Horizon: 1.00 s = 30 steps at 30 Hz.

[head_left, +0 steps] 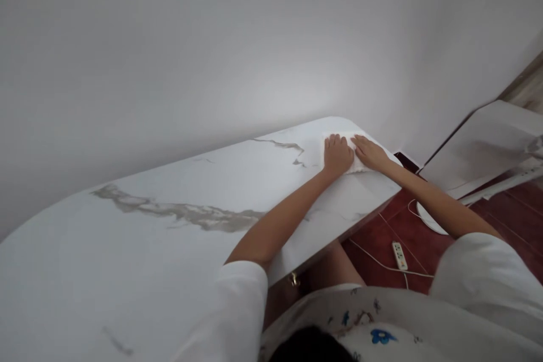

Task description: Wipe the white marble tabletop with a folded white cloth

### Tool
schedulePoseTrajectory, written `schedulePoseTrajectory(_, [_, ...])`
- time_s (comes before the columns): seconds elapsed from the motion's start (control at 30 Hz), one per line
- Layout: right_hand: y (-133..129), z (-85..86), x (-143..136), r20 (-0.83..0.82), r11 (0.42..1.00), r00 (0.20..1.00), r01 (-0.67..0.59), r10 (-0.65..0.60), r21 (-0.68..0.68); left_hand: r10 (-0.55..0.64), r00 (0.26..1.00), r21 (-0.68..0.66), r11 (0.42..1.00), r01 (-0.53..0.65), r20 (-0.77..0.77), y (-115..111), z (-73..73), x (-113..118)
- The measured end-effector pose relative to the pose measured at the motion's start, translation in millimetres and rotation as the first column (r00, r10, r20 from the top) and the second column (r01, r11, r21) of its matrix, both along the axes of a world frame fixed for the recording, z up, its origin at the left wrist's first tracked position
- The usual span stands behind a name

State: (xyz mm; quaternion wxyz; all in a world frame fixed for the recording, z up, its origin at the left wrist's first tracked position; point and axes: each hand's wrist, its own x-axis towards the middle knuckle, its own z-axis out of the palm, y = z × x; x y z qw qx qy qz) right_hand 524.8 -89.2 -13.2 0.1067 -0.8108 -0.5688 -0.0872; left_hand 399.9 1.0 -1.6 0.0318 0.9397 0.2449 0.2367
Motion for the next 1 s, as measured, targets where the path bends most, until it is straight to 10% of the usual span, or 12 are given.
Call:
schedulePoseTrajectory(0.2, [-91,3.4,-25,0.012,0.999,0.999,0.037,-0.037,0.03,-0.114,0.993,-0.021,0.993,0.113,-0.015,-72,-0.4,-20])
schedulePoseTrajectory(0.4, [-119,2.2,1,0.031,0.985,0.986,0.161,-0.163,0.07,-0.223,0.973,0.02,0.975,0.222,0.06,-89,-1.6,20])
schedulePoseTrajectory(0.7, [-10,0.9,58,0.11,0.988,0.982,0.151,-0.154,0.036,-0.157,0.984,0.047,0.987,0.153,0.09,7,-4.2,82])
schedulePoseTrajectory(1.0, [115,-4.9,81,0.146,0.997,0.989,0.003,-0.014,0.072,-0.028,0.998,0.053,0.998,0.025,0.061,112,-5.5,84])
